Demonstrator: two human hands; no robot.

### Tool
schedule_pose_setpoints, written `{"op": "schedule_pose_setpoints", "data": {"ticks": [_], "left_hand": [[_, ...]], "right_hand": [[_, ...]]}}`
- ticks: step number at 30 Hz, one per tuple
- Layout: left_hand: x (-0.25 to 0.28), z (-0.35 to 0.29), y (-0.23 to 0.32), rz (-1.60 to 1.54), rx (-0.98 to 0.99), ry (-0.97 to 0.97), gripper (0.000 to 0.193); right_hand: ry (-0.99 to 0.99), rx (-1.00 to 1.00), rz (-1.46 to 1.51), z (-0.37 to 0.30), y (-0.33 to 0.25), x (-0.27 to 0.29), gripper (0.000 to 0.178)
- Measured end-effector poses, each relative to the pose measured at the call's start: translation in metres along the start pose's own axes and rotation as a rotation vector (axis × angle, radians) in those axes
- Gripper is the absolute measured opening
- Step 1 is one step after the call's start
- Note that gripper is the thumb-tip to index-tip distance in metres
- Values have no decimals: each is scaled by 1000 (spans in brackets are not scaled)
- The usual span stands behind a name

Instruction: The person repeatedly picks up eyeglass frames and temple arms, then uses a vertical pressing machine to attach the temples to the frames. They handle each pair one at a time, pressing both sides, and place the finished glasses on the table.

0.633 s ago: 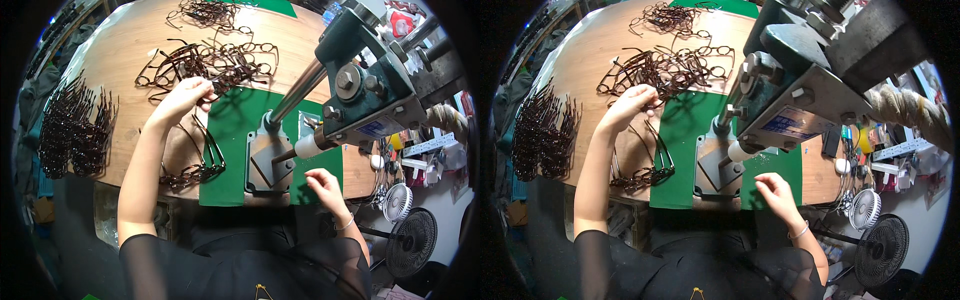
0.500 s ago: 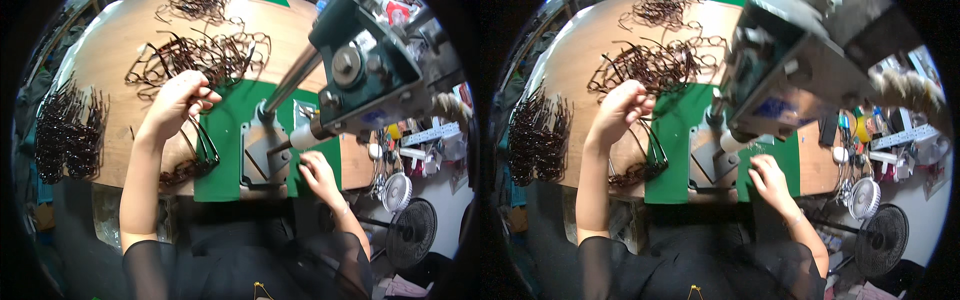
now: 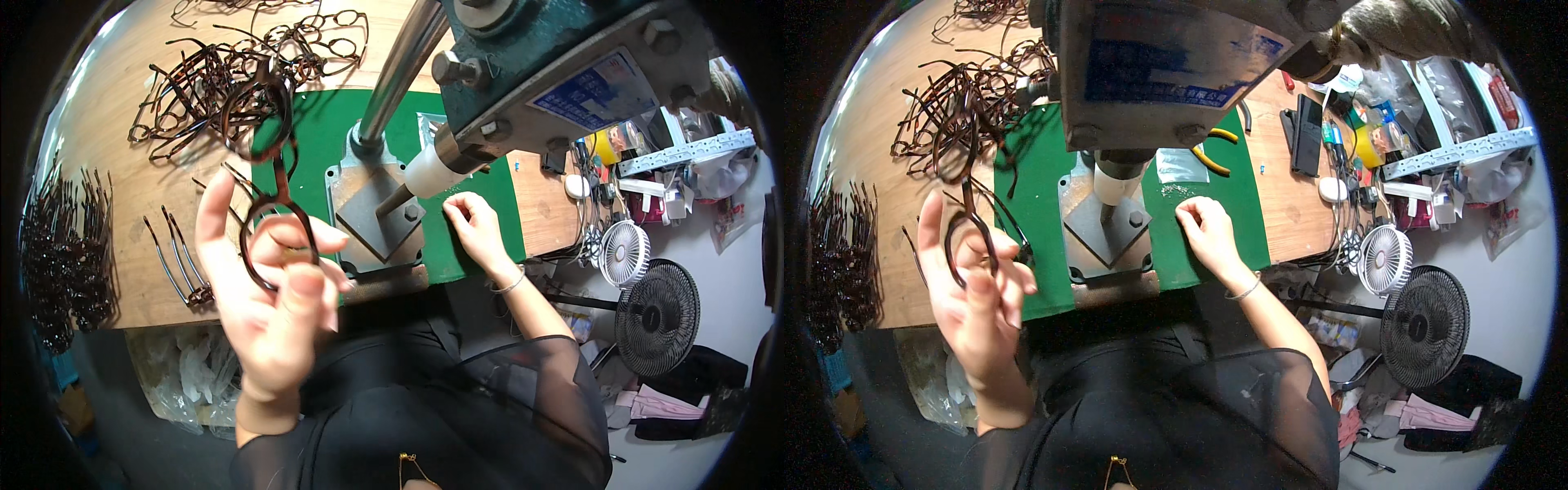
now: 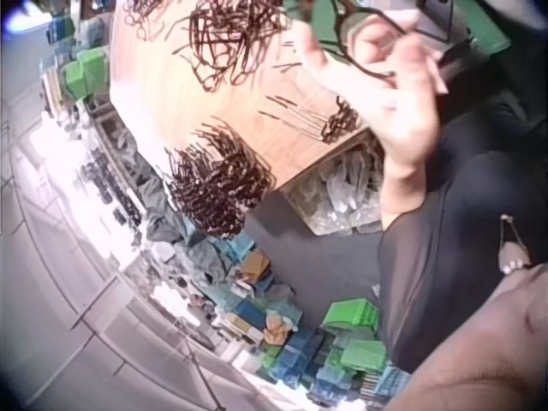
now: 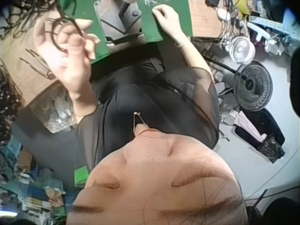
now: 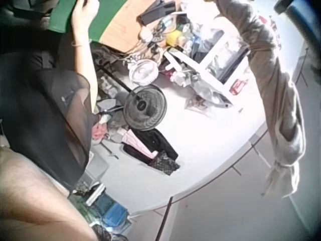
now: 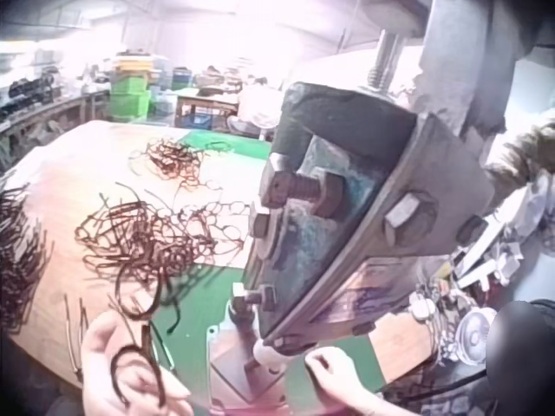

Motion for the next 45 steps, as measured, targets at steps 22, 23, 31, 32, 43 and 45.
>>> {"op": "schedule_pose_setpoints", "data": {"ticks": [22,23,31,32,43,45], "left_hand": [[-11,-14,-34,151,74,-168,86],[-13,-14,-35,143,90,-171,86],[-10,-15,-35,218,144,-228,83],[-12,-15,-34,214,140,-230,79],[-9,-19,-34,236,193,-275,83],[-9,-20,-34,280,173,-288,84]], "right_hand": [[-22,145,-138,0,-3,-1,9],[-47,152,-166,1,-4,-1,9],[-301,307,234,3,-123,28,4],[-325,450,259,-1,-147,30,11],[-315,790,308,3,-172,19,16],[-321,750,333,2,-172,20,15]]}}
Point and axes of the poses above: each hand's wrist, its own z-axis towards the middle knuckle, its own x-axis out of the back of the hand, y = z × x, the point moved 3 cm from there along z, towards the middle knuckle, and after that the axes turned 7 degrees about x, right-handed, at the moved point
